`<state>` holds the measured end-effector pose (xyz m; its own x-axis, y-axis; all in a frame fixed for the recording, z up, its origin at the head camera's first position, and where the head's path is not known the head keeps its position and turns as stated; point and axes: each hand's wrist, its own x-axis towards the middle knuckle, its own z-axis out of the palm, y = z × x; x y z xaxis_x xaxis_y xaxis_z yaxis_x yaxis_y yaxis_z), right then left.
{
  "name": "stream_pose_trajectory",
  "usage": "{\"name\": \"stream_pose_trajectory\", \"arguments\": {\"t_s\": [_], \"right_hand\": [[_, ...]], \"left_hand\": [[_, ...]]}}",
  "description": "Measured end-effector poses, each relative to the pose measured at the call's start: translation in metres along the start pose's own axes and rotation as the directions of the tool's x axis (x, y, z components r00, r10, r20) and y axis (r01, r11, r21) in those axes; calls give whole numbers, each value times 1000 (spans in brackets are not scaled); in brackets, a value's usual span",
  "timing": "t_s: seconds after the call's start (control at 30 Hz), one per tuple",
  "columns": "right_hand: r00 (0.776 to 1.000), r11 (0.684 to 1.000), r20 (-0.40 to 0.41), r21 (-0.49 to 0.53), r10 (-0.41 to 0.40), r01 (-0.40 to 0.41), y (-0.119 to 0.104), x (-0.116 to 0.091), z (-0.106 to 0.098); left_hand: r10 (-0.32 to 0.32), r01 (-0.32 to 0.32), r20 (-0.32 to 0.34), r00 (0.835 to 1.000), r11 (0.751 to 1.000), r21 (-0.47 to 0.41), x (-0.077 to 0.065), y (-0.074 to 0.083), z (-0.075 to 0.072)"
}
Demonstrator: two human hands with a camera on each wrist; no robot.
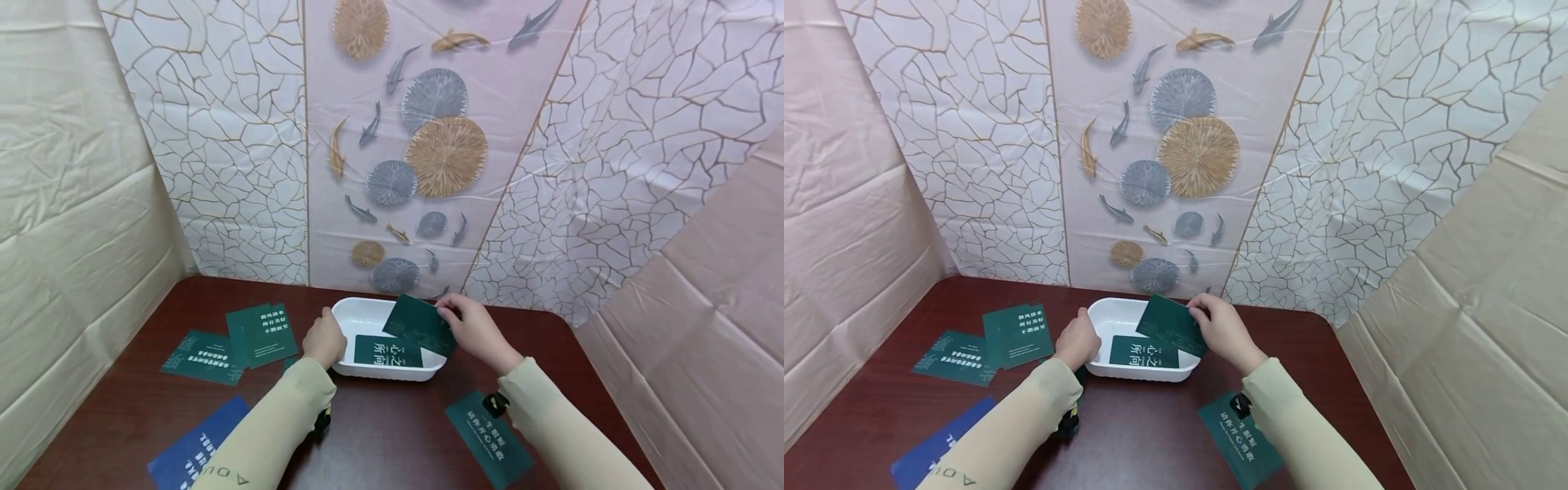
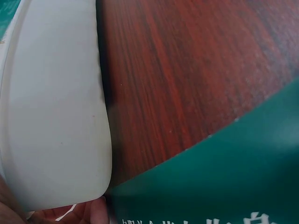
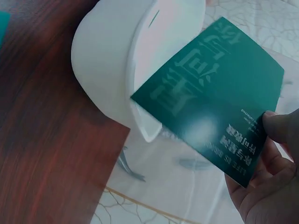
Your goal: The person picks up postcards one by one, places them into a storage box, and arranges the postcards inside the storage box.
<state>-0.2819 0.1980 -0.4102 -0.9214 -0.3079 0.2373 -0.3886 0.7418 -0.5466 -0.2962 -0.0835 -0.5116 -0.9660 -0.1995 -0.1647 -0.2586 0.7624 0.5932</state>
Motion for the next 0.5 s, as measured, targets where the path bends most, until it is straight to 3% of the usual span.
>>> {"name": "stream_pose_trajectory", "arguments": {"t_s": [0.33, 0.5], "right_hand": [[997, 998, 33, -16, 68, -67, -4, 21, 16], [997, 998, 53, -24, 60, -59, -6, 31, 24]], "left_hand": [[-7, 7, 1, 1000, 1000, -6, -1, 1, 0], [-15, 15, -2, 1000, 1000, -6, -1, 2, -1]]}}
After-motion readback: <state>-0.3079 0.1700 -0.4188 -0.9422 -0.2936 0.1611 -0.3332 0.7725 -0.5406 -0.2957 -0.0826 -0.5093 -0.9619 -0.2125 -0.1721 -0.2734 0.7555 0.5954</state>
